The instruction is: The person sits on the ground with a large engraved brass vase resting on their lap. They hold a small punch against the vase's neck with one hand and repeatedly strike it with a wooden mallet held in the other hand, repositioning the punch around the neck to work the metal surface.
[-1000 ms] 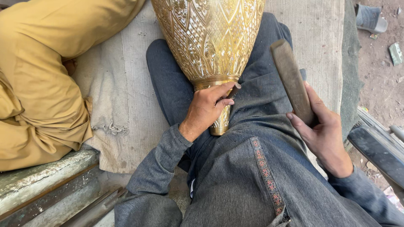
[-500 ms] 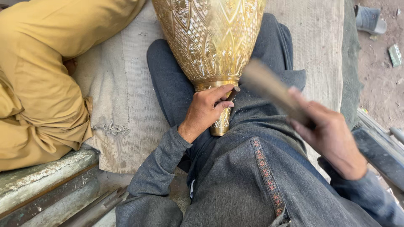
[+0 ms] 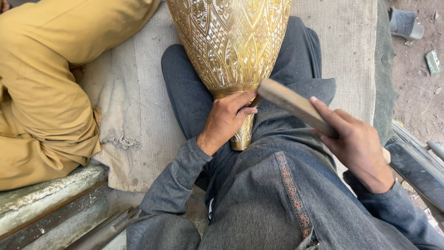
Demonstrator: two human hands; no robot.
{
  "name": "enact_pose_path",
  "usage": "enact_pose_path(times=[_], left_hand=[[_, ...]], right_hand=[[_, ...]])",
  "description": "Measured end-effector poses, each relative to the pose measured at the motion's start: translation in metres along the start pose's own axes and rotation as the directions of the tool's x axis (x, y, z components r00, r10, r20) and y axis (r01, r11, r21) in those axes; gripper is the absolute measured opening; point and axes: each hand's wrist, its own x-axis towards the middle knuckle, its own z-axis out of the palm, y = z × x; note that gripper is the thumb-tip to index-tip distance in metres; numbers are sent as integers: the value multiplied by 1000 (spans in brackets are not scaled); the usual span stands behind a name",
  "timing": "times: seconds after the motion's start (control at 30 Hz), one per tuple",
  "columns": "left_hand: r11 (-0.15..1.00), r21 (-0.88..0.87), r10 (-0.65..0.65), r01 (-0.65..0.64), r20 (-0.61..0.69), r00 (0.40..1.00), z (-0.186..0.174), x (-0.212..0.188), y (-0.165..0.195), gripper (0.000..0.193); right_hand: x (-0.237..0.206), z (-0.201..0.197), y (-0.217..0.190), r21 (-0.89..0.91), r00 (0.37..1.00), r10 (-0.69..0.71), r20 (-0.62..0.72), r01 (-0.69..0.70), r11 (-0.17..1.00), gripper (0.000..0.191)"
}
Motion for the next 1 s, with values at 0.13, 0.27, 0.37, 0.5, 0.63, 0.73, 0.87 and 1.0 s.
enact_pose_path(times=[0.13,0.27,0.37,0.5,0.63,0.73,0.87,1.0], left_hand=[[997,-36,-67,68,32,997,-1,1,3,47],[996,-24,-86,87,63,994,-3,1,5,49],[1000,-20,-16,16,-1,1000,-3,-4,5,48],[999,-47,-1,1,1,1000,-3,-6,-1,48],[998,-40,-48,49,33,998,-2,-4,-3,48],[998,-50,-37,38,24,999,-1,-3,-1,47],[999,-23,-32,33,19,999,1,0,4,47],[997,-64,-34,34,11,999,0,2,10,47]], right_hand=[[3,-4,1,499,932,-34,-361,224,838,72],[2,-11,6,234,993,27,-115,1,972,71],[1,-8,6,555,972,25,-233,112,824,78],[2,-1,3,458,879,-54,-474,299,837,80],[4,-3,1,457,889,-47,-455,278,845,82],[3,-5,0,313,969,-7,-245,86,946,79],[1,-3,1,418,964,-49,-261,158,894,74],[-1,0,6,523,962,-33,-270,175,834,73]])
